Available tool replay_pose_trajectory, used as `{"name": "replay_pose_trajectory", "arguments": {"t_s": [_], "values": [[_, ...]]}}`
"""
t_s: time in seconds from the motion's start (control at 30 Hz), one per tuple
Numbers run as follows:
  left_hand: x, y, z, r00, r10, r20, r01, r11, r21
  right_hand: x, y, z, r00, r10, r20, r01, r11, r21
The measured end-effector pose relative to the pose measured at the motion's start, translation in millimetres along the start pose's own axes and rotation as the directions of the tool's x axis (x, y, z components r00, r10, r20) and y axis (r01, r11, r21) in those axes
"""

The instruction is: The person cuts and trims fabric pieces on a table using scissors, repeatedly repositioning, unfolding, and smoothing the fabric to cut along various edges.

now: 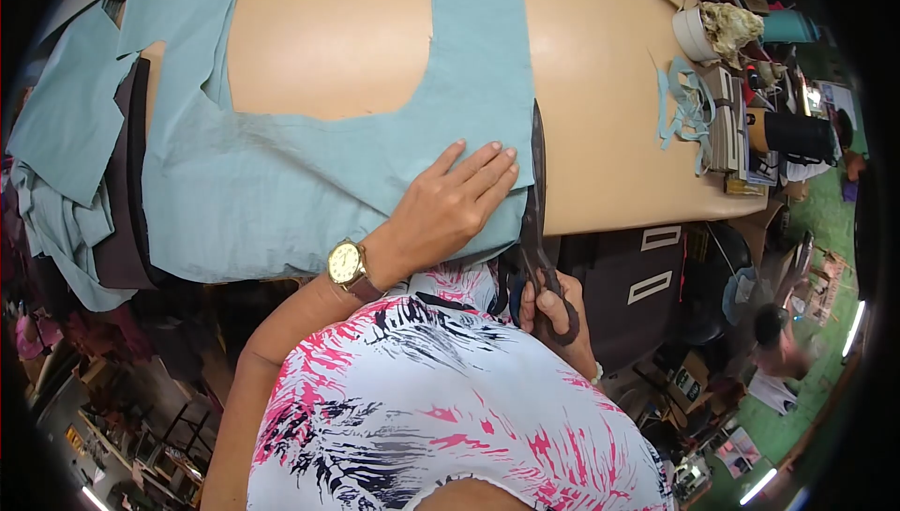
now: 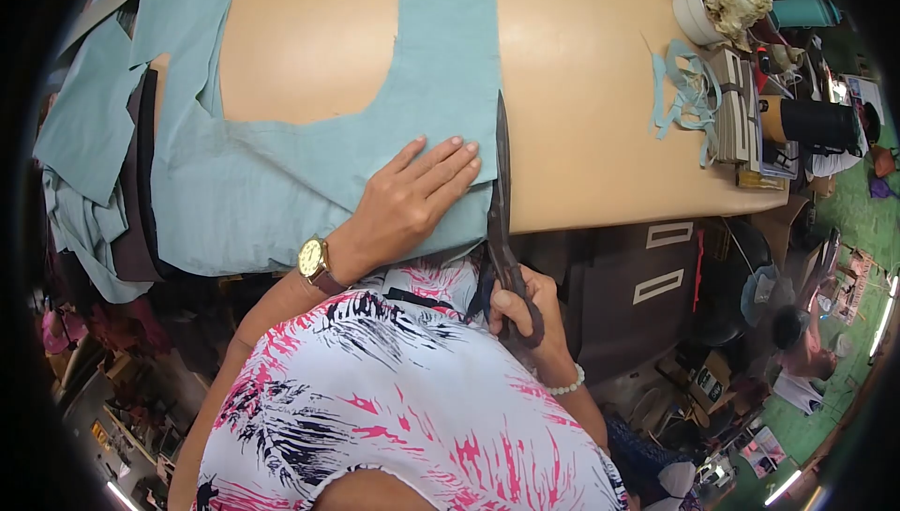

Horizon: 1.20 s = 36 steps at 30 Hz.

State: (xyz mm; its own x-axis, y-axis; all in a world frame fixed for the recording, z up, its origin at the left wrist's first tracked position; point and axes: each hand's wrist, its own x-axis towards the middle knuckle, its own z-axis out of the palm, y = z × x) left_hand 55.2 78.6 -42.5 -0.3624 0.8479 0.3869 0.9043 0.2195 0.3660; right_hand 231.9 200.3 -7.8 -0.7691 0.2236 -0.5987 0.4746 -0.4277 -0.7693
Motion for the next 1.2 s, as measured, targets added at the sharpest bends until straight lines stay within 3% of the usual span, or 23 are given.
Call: {"name": "replay_pose_trajectory", "arguments": {"t_s": [0.87, 0.97, 1.07, 1.2], "values": [[-3, 0, 3, 0.999, 0.042, -0.034, -0.043, 0.999, -0.024, -10, -1, 6, 0.993, 0.089, -0.083, -0.093, 0.995, -0.045], [-3, 1, 2, 0.998, 0.044, -0.036, -0.046, 0.998, -0.040, -11, 0, 6, 0.994, 0.077, -0.080, -0.080, 0.996, -0.033], [-4, 2, 0, 0.999, 0.034, -0.030, -0.035, 0.998, -0.052, -10, 11, 5, 0.998, -0.051, -0.041, 0.052, 0.998, 0.028], [-8, 6, -2, 0.998, 0.050, -0.026, -0.051, 0.997, -0.063, -2, 1, 13, 0.996, -0.042, -0.076, 0.041, 0.999, -0.011]]}}
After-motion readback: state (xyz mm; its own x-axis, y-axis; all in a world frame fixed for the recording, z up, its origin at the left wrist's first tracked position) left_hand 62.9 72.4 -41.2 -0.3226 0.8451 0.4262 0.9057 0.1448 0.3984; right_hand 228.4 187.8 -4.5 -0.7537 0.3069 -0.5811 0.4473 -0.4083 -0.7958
